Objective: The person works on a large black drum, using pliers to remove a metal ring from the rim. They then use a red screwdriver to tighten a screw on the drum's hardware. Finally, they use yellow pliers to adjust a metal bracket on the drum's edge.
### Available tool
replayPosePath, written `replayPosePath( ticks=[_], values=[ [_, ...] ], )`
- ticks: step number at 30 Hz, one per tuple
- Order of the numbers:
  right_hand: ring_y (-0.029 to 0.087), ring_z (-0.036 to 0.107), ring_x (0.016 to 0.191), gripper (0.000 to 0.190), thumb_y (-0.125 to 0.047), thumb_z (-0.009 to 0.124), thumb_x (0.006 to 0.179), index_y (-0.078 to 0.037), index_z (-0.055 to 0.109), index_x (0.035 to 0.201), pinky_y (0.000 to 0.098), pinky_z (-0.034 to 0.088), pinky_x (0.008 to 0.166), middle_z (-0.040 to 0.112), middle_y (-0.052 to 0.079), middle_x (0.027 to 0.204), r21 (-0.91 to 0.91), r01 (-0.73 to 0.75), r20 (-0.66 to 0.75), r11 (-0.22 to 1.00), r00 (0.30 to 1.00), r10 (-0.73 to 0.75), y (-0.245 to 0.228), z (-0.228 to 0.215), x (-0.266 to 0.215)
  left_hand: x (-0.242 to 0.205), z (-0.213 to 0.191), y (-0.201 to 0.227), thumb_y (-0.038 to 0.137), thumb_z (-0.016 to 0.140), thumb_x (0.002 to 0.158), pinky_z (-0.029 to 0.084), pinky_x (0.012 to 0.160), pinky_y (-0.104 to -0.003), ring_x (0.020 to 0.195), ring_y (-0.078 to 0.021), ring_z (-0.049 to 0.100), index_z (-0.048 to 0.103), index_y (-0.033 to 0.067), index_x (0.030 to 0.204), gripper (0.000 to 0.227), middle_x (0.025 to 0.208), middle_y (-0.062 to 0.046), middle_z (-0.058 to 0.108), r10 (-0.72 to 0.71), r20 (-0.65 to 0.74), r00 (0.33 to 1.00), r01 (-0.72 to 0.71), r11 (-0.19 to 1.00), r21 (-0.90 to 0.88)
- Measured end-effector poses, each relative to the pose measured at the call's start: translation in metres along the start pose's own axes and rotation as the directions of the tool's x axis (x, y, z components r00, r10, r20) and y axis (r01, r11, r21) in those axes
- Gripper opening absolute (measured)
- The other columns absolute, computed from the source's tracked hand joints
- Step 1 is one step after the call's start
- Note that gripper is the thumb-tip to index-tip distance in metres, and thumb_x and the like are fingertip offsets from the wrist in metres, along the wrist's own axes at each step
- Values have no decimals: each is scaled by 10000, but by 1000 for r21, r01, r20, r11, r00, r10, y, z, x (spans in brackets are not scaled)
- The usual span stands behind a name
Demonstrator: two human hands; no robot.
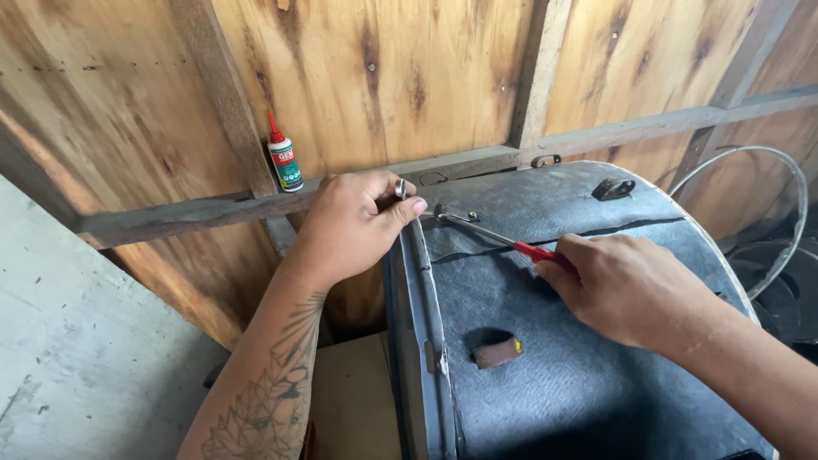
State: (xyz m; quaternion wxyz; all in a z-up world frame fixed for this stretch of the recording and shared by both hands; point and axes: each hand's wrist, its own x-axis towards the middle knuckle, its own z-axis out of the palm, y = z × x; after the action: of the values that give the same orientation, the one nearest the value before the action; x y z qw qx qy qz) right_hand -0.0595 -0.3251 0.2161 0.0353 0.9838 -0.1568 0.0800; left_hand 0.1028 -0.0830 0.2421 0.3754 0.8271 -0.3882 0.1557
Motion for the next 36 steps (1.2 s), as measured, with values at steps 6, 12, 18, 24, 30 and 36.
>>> replayPosePath(
  ticks=[6, 12, 18, 24, 30, 36],
  values=[
    [403, 680, 807, 429, -571, 486, 1000, -182, 592, 853, 507, 488, 720, 727, 117, 761, 19, 44, 4, 999, 999, -44, 5, 7, 7, 0, -1, -3, 364, 744, 901, 332, 506, -323, 502, -110, 389, 770, 172, 904, 194, 535, 28, 498, 5, -5, 1000, -5, 1000, 18],
    [451, 658, 717, 388, -505, 555, 977, -159, 635, 819, 539, 483, 673, 703, 170, 687, 19, 202, -152, 979, 969, -197, 21, 17, 17, -3, -5, 2, 362, 730, 922, 310, 502, -297, 483, -92, 348, 762, 178, 938, 187, 542, 50, 466, -62, 30, 998, 62, 998, -5],
    [415, 664, 705, 399, -518, 559, 972, -160, 620, 806, 502, 466, 670, 701, 150, 684, 35, 179, -101, 983, 979, -175, 24, 18, 20, -3, -8, 1, 354, 713, 918, 319, 514, -312, 503, -100, 401, 761, 185, 884, 178, 541, 40, 506, -34, 32, 999, 34, 999, 7],
    [378, 645, 697, 392, -517, 561, 971, -173, 626, 793, 457, 469, 684, 693, 119, 668, 32, 134, -79, 990, 988, -131, 22, 16, 22, -8, -14, 8, 326, 724, 945, 271, 477, -300, 470, -84, 353, 764, 181, 863, 172, 518, 49, 461, -79, 76, 994, 83, 995, -51],
    [402, 672, 706, 345, -532, 558, 960, -204, 629, 883, 469, 493, 683, 714, 145, 683, -1, 61, -62, 998, 996, -61, 5, 11, 8, -8, -11, 1, 311, 740, 938, 255, 470, -294, 465, -77, 319, 764, 164, 876, 161, 501, 53, 415, -53, 55, 997, 57, 995, -86],
    [418, 704, 775, 278, -494, 548, 964, -286, 624, 1132, 467, 509, 708, 772, 146, 755, 110, -39, 36, 993, 999, 36, -9, 0, 2, -6, -8, -3, 358, 717, 923, 341, 530, -328, 528, -105, 429, 740, 201, 834, 182, 531, 47, 506, -8, 42, 999, 9, 1000, -24]
  ],
)
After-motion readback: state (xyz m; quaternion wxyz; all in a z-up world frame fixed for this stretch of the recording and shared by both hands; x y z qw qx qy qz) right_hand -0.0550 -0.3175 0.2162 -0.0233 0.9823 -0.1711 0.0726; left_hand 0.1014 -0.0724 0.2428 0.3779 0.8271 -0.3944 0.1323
